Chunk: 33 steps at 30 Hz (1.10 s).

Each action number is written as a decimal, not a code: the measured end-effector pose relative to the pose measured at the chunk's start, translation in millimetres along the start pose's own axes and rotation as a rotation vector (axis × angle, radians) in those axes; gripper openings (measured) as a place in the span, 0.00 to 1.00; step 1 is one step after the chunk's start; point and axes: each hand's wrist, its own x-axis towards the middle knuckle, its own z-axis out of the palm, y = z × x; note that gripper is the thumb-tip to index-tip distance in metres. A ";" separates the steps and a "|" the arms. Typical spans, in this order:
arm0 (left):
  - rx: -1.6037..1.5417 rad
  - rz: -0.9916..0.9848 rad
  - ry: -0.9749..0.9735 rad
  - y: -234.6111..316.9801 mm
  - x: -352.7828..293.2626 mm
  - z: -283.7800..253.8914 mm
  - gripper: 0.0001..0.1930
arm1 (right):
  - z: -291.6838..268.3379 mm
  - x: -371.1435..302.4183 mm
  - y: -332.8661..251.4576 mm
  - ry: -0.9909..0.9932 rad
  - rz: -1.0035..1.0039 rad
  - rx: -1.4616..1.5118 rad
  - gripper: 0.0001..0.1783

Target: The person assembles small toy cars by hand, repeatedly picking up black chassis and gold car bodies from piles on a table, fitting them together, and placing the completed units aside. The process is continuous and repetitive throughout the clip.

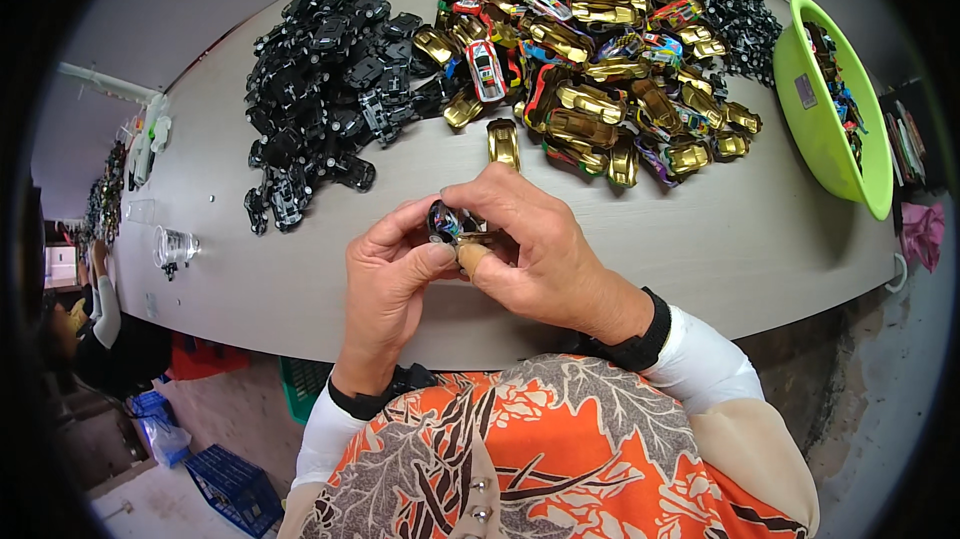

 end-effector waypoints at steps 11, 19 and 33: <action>0.358 0.186 -0.053 -1.4 -7.1 7.9 0.17 | -0.2 -1.3 -3.0 -0.054 -0.024 -0.110 0.17; 0.523 0.222 -0.087 -0.4 -9.4 6.1 0.18 | 0.2 -4.6 0.4 0.007 -0.056 -0.121 0.18; 0.048 -0.167 -0.089 8.9 -3.8 -15.1 0.10 | -23.3 4.5 -0.5 -0.226 0.398 0.561 0.05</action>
